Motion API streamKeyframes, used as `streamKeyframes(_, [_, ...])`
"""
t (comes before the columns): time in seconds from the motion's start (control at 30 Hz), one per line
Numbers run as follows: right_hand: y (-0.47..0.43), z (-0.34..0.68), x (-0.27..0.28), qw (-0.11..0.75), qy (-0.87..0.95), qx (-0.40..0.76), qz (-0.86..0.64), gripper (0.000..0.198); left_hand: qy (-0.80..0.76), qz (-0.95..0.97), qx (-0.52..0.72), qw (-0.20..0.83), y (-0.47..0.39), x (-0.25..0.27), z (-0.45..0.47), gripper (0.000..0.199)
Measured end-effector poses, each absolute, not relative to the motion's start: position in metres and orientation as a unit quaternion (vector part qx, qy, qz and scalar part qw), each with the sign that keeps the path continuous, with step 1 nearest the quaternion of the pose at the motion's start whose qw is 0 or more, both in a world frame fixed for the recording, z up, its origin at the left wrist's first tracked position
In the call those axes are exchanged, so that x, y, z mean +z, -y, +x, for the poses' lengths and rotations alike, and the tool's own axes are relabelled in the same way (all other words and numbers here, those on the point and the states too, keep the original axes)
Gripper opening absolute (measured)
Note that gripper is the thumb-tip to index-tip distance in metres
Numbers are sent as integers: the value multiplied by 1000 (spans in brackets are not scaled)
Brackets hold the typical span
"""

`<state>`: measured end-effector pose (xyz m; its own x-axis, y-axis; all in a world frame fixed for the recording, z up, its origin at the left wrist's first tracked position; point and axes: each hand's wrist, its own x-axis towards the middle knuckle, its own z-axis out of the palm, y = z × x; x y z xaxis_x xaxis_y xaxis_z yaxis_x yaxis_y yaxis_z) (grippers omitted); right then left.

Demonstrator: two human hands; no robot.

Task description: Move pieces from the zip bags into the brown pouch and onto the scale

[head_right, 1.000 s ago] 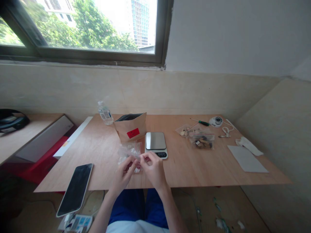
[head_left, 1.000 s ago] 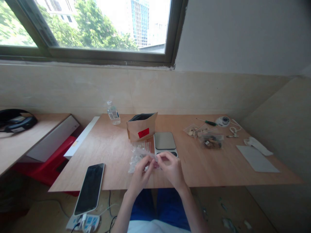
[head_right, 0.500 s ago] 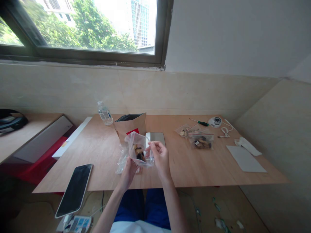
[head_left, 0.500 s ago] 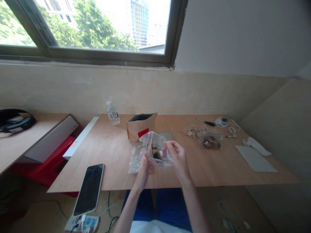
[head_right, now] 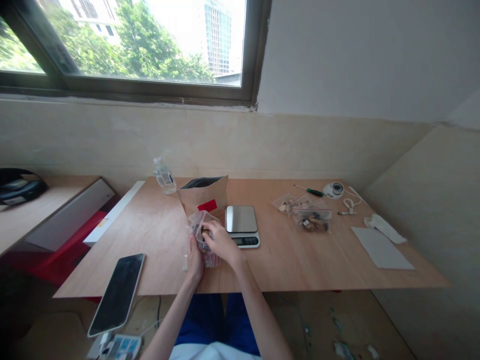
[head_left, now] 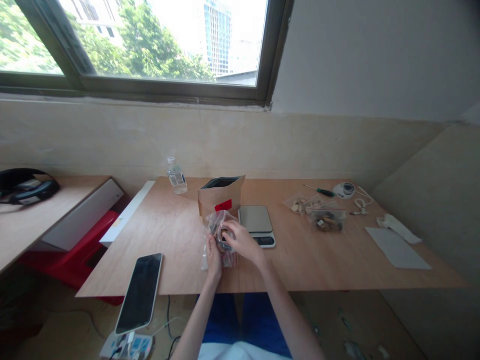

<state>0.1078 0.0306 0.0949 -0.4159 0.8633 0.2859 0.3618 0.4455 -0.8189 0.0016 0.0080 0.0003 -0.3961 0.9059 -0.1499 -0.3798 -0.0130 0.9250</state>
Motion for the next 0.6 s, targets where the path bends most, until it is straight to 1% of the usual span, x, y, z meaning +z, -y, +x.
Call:
streamKeyframes(0.07, [-39, 103, 83, 338, 781, 345, -395, 34, -513, 239, 664, 489, -7, -6, 3, 49])
streamKeyframes(0.17, [-47, 102, 75, 307, 785, 361, -399, 45, -504, 247, 662, 497, -5, -9, 2, 46])
streamKeyframes(0.23, [-51, 105, 74, 286, 779, 393, -397, 47, -498, 254, 659, 502, -5, -9, 1, 44])
streamKeyframes(0.33, [-57, 111, 75, 262, 759, 466, -372, 41, -498, 269, 655, 500, -5, -6, 1, 42])
streamKeyframes(0.4, [-60, 114, 76, 259, 748, 493, -361, 37, -496, 273, 659, 494, -4, -5, 1, 43])
streamKeyframes(0.53, [-61, 118, 75, 259, 744, 501, -358, 33, -491, 266, 660, 502, -5, -7, 0, 45])
streamKeyframes(0.6, [-60, 119, 73, 272, 739, 497, -365, 28, -486, 260, 661, 509, -7, -8, 0, 44])
